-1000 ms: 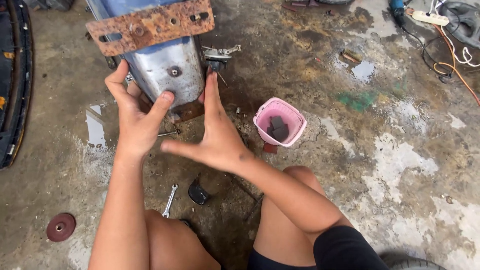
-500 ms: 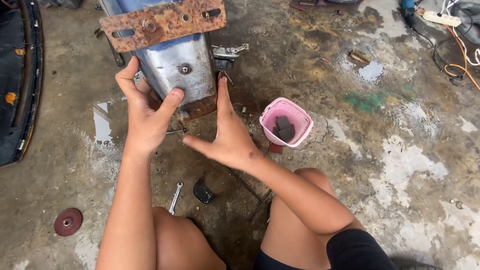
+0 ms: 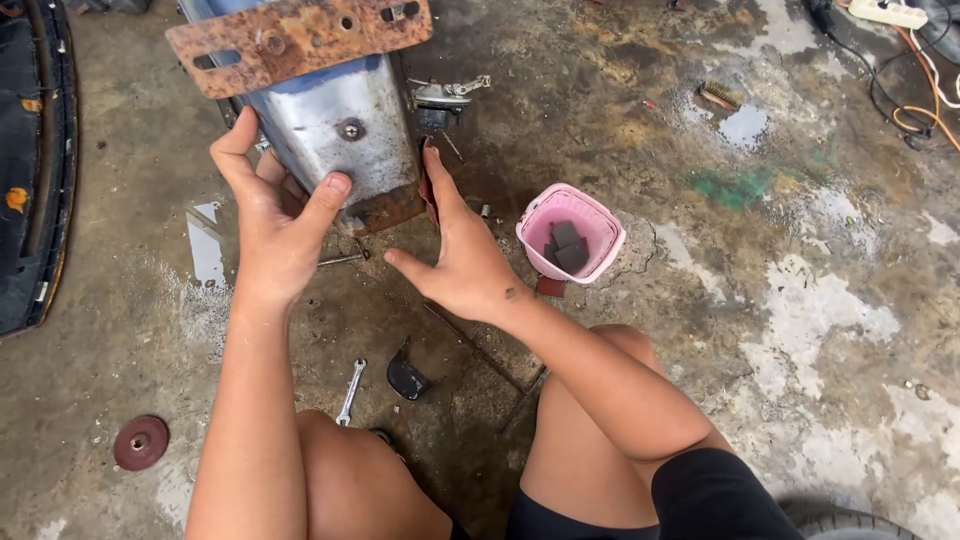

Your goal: The person sits on the floor and uses a sanding block to rub the surface of a rusty metal part attached to a blue motorcycle. They hold the part steady with one hand while sanding with the other, focusing on the edges and flat surfaces.

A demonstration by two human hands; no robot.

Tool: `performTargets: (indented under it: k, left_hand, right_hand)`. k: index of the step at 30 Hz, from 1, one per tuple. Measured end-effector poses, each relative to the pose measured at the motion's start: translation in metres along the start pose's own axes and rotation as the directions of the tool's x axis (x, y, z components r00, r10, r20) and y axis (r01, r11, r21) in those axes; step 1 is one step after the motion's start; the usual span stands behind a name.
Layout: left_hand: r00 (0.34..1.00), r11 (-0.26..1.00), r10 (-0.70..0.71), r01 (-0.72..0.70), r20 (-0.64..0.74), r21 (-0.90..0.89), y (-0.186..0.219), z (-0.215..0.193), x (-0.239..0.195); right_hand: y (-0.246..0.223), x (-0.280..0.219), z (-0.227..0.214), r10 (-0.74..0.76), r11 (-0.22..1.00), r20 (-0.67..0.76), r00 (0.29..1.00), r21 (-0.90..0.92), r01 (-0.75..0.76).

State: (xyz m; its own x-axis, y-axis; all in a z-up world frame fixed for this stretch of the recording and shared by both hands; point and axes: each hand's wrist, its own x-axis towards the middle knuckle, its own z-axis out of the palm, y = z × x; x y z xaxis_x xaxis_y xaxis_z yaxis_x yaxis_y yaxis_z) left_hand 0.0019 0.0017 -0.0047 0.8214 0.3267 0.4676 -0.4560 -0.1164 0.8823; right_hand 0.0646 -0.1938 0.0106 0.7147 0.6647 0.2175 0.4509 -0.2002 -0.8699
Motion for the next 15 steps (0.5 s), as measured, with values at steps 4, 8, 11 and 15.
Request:
performTargets:
  k: [4, 8, 11, 15]
  left_hand:
    - [1.0, 1.0, -0.028, 0.028, -0.002, 0.011, -0.004, -0.004, -0.001]
    - [1.0, 1.0, -0.016, 0.016, 0.003, -0.001, -0.01, -0.006, -0.002]
    - [1.0, 1.0, -0.006, 0.005, 0.006, 0.005, -0.012, -0.009, -0.004]
    - [1.0, 0.999, -0.023, 0.023, 0.002, 0.032, -0.01, -0.01, -0.003]
  right_hand:
    - [0.01, 0.01, -0.021, 0.046, 0.965, 0.052, 0.998, 0.256, -0.057]
    - [0.034, 0.019, -0.039, -0.021, 0.923, 0.043, 0.999, 0.385, 0.003]
    - [0.063, 0.027, -0.045, 0.053, 0.823, 0.082, 0.995, 0.561, -0.09]
    - [0.069, 0.027, -0.049, 0.048, 0.759, 0.14, 0.989, 0.639, -0.127]
